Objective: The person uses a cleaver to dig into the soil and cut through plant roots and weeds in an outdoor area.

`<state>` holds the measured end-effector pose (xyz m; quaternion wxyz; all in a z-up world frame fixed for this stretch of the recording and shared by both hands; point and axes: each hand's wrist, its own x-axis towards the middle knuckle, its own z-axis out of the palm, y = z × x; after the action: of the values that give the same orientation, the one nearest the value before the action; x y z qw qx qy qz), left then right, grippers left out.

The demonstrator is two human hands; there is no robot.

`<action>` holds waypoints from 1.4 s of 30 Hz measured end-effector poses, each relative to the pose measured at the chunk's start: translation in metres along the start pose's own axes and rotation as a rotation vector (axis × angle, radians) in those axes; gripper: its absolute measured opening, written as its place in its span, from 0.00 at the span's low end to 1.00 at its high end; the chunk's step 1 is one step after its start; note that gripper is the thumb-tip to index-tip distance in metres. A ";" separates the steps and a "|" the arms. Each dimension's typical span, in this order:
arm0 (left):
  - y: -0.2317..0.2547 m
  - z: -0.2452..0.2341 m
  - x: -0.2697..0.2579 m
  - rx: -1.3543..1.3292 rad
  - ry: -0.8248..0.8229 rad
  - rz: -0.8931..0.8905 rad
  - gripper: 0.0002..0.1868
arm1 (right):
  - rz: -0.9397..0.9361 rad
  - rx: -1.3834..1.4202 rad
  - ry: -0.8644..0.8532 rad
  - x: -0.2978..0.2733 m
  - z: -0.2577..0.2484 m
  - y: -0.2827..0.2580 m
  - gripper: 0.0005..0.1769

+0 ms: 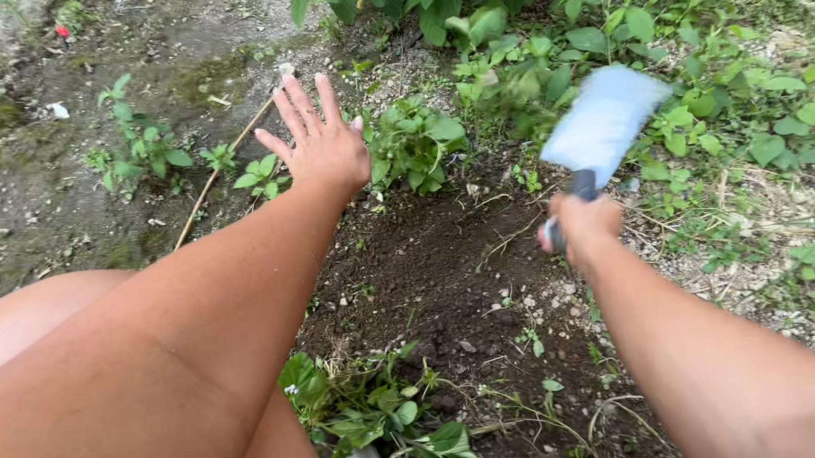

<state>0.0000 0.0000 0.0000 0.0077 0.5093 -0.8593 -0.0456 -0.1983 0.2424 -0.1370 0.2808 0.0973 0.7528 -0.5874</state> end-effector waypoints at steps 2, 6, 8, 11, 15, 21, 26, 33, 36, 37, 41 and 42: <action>-0.003 -0.003 -0.002 0.032 0.033 0.043 0.40 | 0.012 0.103 0.104 0.011 0.026 -0.019 0.21; -0.006 -0.004 -0.018 0.096 0.050 0.099 0.40 | -0.220 -0.811 -0.275 -0.043 0.078 0.023 0.23; 0.003 0.000 -0.023 0.055 0.015 0.061 0.41 | -0.443 -1.318 -0.524 -0.078 0.088 0.034 0.25; -0.006 -0.006 -0.021 0.031 0.035 0.069 0.41 | -0.504 -1.266 -0.570 -0.110 0.090 0.010 0.26; -0.009 0.008 -0.015 0.048 0.033 0.043 0.41 | -0.274 -0.772 -0.461 -0.096 0.055 -0.007 0.30; -0.018 0.011 -0.019 0.045 0.042 0.088 0.42 | -0.155 -0.068 0.080 -0.022 0.088 0.026 0.21; -0.019 0.015 -0.023 0.071 0.044 0.128 0.39 | -0.613 -1.137 -0.401 -0.047 0.117 0.074 0.20; -0.024 0.013 -0.022 0.112 0.036 0.016 0.40 | -0.176 -0.513 -0.349 -0.052 0.062 0.007 0.17; -0.035 0.012 -0.024 0.118 0.056 0.049 0.39 | -0.091 -0.180 -0.172 -0.056 0.083 0.021 0.14; -0.039 0.010 -0.024 0.125 0.059 0.048 0.39 | -0.065 -0.141 -0.272 -0.070 0.093 0.033 0.13; -0.048 0.011 -0.025 0.141 0.045 0.009 0.40 | -0.420 -1.196 -0.692 -0.135 0.124 0.039 0.20; -0.053 0.008 -0.023 0.170 0.038 -0.028 0.41 | -0.420 -1.185 -0.698 -0.152 0.132 0.034 0.20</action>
<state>0.0572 -0.0045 -0.0120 -0.0200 0.5208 -0.8527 0.0372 -0.0163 0.1559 -0.1041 0.3918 -0.4115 0.8143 -0.1186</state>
